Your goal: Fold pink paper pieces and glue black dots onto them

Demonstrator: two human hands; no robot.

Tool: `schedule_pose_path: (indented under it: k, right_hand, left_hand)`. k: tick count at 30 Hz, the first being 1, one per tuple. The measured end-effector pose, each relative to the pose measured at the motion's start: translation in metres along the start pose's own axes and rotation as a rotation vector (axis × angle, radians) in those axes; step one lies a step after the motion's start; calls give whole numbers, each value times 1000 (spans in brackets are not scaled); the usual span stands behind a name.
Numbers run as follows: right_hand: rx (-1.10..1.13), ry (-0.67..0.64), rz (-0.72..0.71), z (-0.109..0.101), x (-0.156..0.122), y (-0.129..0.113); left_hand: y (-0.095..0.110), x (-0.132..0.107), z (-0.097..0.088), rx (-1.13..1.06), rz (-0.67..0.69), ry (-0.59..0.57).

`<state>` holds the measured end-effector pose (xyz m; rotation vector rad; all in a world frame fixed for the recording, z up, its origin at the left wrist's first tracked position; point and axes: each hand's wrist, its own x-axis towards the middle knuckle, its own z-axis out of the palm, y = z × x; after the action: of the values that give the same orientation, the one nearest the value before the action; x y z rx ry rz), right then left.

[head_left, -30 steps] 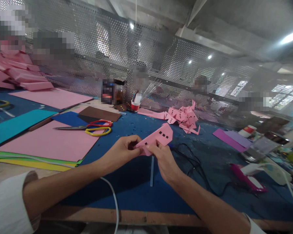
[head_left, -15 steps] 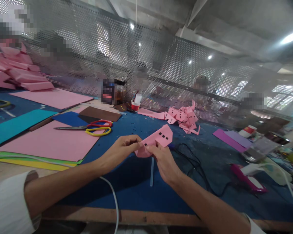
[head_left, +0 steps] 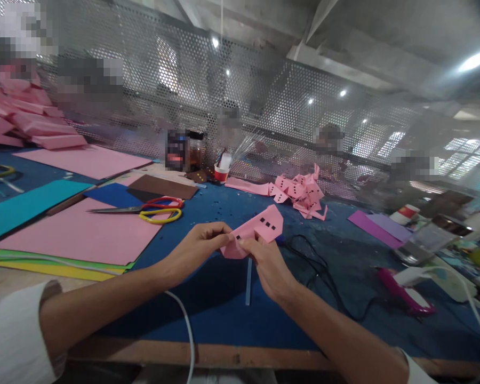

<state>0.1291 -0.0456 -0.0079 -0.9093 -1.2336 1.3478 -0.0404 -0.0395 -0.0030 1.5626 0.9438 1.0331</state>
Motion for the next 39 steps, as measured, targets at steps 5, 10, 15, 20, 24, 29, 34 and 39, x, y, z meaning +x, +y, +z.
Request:
schedule_pose_path:
  k: [5, 10, 15, 20, 24, 29, 34, 39]
  right_hand:
    - [17, -8, 18, -1, 0, 0]
    - [22, 7, -14, 3, -2, -3]
    - [17, 12, -9, 4, -3, -5]
    - [19, 14, -1, 4, -3, -5]
    - [10, 3, 3, 3, -3, -5]
    - [24, 3, -3, 3, -3, -4]
    - [28, 2, -8, 2, -3, -2]
    - [15, -95, 23, -2, 0, -1]
  left_hand:
    - [-3, 1, 0, -9, -4, 1]
    - [-3, 1, 1, -19, -12, 5]
    - [-1, 1, 1, -47, -26, 1]
    - [-2, 1, 1, -42, -27, 11]
    - [-3, 2, 1, -61, -36, 7]
    - [-2, 1, 1, -83, -36, 0]
    - [-2, 0, 0, -96, -39, 7]
    - [-3, 2, -1, -149, -35, 49]
